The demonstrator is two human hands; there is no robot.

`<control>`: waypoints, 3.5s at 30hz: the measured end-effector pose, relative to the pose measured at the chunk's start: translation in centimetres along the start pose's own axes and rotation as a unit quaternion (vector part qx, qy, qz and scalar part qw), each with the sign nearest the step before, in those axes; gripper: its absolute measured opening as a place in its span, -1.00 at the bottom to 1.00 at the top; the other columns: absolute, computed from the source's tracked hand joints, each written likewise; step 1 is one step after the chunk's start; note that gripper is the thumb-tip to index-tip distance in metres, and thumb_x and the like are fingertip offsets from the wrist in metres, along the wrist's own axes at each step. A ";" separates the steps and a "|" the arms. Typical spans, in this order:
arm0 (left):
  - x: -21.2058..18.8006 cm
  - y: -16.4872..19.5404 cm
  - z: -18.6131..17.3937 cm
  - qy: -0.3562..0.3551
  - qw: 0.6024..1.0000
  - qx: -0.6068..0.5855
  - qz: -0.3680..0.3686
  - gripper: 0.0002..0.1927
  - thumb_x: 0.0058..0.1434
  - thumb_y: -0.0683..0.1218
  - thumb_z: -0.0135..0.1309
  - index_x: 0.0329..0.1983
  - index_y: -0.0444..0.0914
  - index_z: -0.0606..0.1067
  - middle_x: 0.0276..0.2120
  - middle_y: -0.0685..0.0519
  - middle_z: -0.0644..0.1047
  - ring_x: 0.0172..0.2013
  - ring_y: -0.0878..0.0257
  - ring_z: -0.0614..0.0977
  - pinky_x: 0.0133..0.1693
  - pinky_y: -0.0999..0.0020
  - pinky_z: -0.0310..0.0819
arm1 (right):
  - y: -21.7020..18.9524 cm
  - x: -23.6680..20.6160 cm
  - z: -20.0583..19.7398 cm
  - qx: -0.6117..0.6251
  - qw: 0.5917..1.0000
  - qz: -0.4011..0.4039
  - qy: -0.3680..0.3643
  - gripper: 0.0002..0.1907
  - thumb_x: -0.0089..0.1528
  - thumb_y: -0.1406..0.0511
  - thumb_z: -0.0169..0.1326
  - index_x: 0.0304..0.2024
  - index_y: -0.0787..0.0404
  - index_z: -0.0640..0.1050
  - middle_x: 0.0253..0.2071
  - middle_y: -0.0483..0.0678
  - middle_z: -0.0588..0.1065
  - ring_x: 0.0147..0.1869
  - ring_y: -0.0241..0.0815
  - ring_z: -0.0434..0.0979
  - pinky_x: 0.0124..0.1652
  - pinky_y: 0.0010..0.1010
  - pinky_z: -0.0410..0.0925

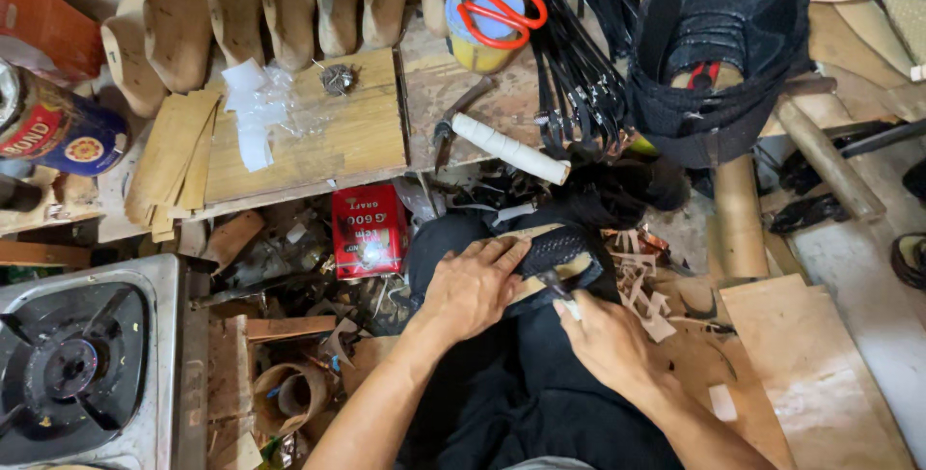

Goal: The person trims the edges of a black sandal sole with a knife, then uses a hammer to press the sole onto a wooden insole. They attach a black strap to the sandal and continue hammering to secure the components.

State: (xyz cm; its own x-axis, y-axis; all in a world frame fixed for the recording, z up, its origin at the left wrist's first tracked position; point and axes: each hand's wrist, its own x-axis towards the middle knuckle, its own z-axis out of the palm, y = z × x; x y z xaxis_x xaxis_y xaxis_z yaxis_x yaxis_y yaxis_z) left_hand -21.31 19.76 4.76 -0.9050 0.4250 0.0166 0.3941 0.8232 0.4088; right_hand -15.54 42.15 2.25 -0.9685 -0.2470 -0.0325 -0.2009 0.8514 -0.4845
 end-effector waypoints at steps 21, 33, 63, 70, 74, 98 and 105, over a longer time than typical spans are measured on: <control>-8.3 -1.4 0.9 0.156 0.981 -0.117 -0.013 -0.54 0.30 -0.09 0.12 0.26 -0.28 0.47 0.24 -0.11 0.50 0.11 -0.07 0.60 0.07 0.18 0.52 | -2.0 -2.3 7.0 0.595 0.747 0.177 -0.238 -0.59 0.24 0.34 -0.01 0.11 0.35 0.56 -0.04 -0.01 0.64 -0.01 -0.23 0.65 -0.01 -0.36 0.47; -5.7 -1.1 -0.1 0.091 0.988 -0.097 -0.073 -0.62 0.32 -0.03 0.04 0.19 -0.17 0.52 0.20 -0.05 0.53 -0.03 -0.09 0.62 -0.07 0.06 0.53 | -5.2 0.1 2.4 0.193 0.977 -0.043 -0.077 -0.83 0.27 0.29 0.04 -0.22 0.31 0.48 -0.45 0.24 0.53 -0.36 0.28 0.56 -0.42 -0.05 0.37; 6.2 4.3 -4.3 0.047 0.978 -0.181 0.093 -0.52 0.31 0.07 0.10 0.29 -0.07 0.46 0.20 -0.22 0.42 0.13 -0.23 0.52 0.16 0.02 0.41 | 0.5 -5.1 4.8 0.226 0.970 -0.054 -0.071 -0.66 0.29 0.12 0.16 -0.39 0.25 0.51 -0.59 0.15 0.52 -0.46 0.19 0.60 -0.48 -0.15 0.38; -1.5 2.9 -3.5 0.387 0.842 -0.373 0.048 -0.46 0.18 -0.13 0.26 0.18 -0.24 0.32 0.23 -0.19 0.27 0.29 -0.12 0.44 0.32 0.06 0.31 | -0.1 -5.1 1.6 0.423 0.873 0.176 -0.165 -0.69 0.32 0.13 0.01 -0.33 0.23 0.55 -0.58 -0.17 0.47 -0.64 -0.39 0.43 -0.58 -0.50 0.31; -6.2 2.1 0.9 0.377 0.843 -0.380 -0.049 -0.58 0.19 -0.16 0.23 0.04 -0.27 0.32 0.15 -0.13 0.42 0.28 -0.04 0.47 0.33 0.01 0.27 | -0.8 -4.6 0.9 0.393 0.886 0.175 -0.170 -0.77 0.31 0.21 0.01 -0.23 0.24 0.57 -0.53 -0.11 0.52 -0.57 -0.37 0.45 -0.54 -0.48 0.33; -12.4 -2.0 4.1 0.235 0.957 -0.168 0.023 -0.34 -0.02 -0.26 0.18 0.25 -0.19 0.50 0.29 -0.01 0.49 0.37 -0.02 0.41 0.41 -0.09 0.09 | -8.9 -5.7 3.0 0.033 0.999 -0.014 -0.037 -0.35 0.15 0.37 0.03 0.33 0.22 0.31 -0.12 0.19 0.48 -0.30 0.29 0.59 -0.28 0.03 0.46; -12.2 -2.7 1.7 0.141 0.966 -0.211 0.044 -0.35 0.05 -0.18 0.19 0.29 -0.26 0.44 0.34 -0.10 0.40 0.39 -0.11 0.32 0.36 -0.16 -0.02 | -8.3 -5.1 5.1 -0.010 0.999 -0.013 -0.041 -0.46 0.21 0.33 0.02 0.24 0.33 0.33 -0.12 0.22 0.52 -0.34 0.27 0.62 -0.31 0.01 0.48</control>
State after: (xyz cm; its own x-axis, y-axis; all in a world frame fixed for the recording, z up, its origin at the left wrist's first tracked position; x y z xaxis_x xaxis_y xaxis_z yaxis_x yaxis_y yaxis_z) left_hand -11.03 12.97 1.95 -0.9025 0.3177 0.2908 0.4240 0.5368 0.7294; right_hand -8.22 33.99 2.02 -0.9479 -0.3050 -0.0925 -0.2290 0.8536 -0.4678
